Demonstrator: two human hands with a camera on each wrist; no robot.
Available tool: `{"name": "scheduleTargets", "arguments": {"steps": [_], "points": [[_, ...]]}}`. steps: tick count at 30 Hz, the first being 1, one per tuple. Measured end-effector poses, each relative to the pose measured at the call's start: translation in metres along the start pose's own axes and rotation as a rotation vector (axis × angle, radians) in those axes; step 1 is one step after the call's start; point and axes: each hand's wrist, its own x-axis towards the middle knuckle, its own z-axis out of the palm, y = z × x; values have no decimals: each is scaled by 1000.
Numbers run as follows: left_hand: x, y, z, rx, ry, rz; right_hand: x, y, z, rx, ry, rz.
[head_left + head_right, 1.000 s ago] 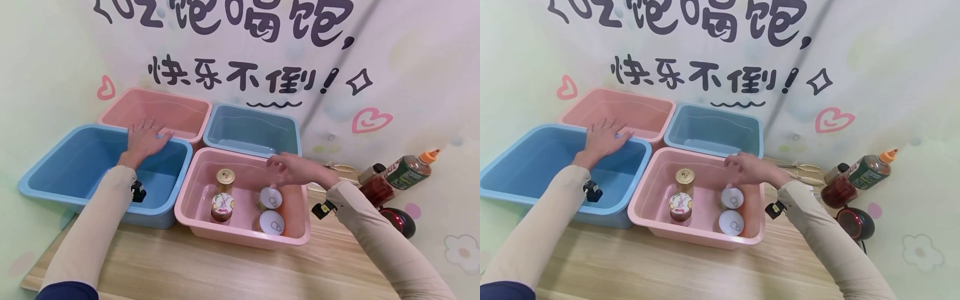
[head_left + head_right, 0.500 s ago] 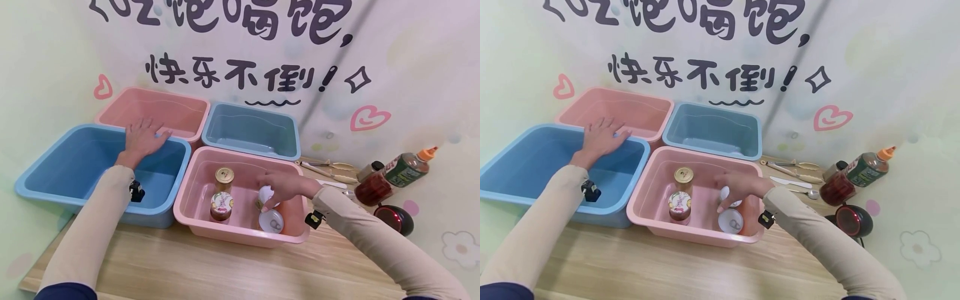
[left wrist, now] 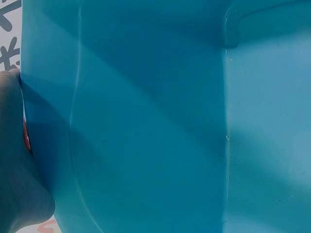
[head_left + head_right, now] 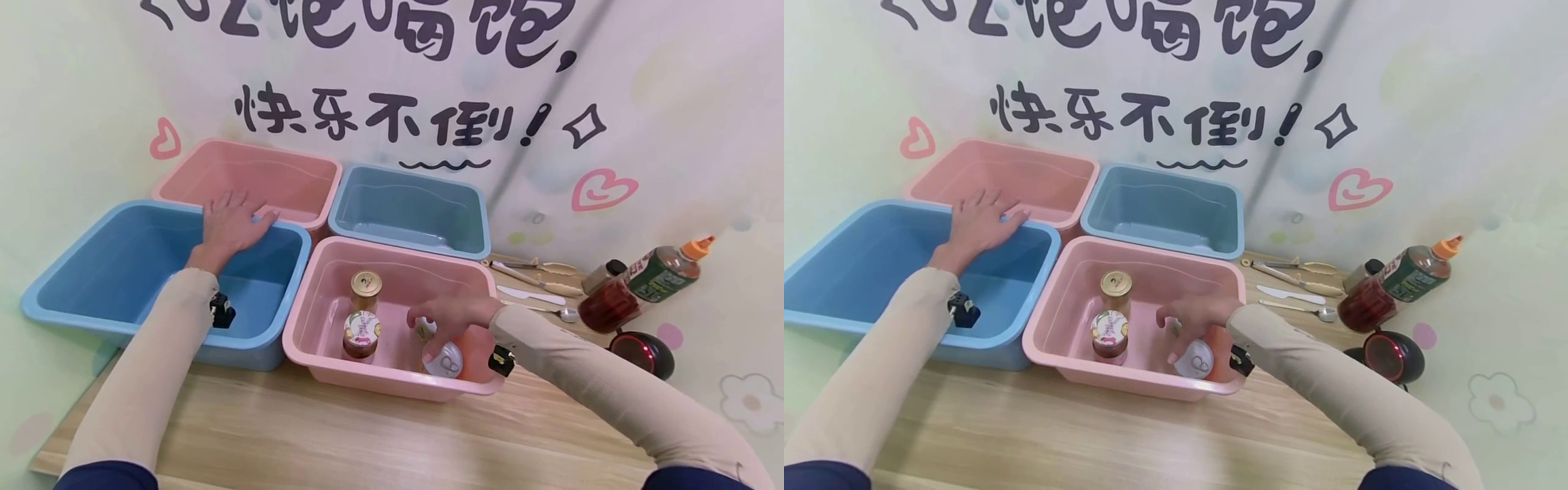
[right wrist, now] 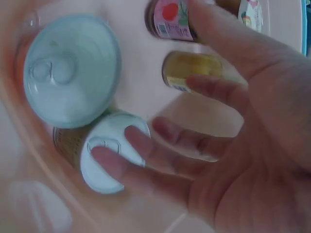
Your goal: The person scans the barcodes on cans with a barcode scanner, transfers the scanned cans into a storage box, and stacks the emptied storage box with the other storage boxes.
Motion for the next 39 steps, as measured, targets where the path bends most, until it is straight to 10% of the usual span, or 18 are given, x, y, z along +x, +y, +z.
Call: {"name": "scheduleTargets", "arguments": {"steps": [39], "points": [[0,-1,1,-28,27,16,17,-5,13,-10,-180,235]]}}
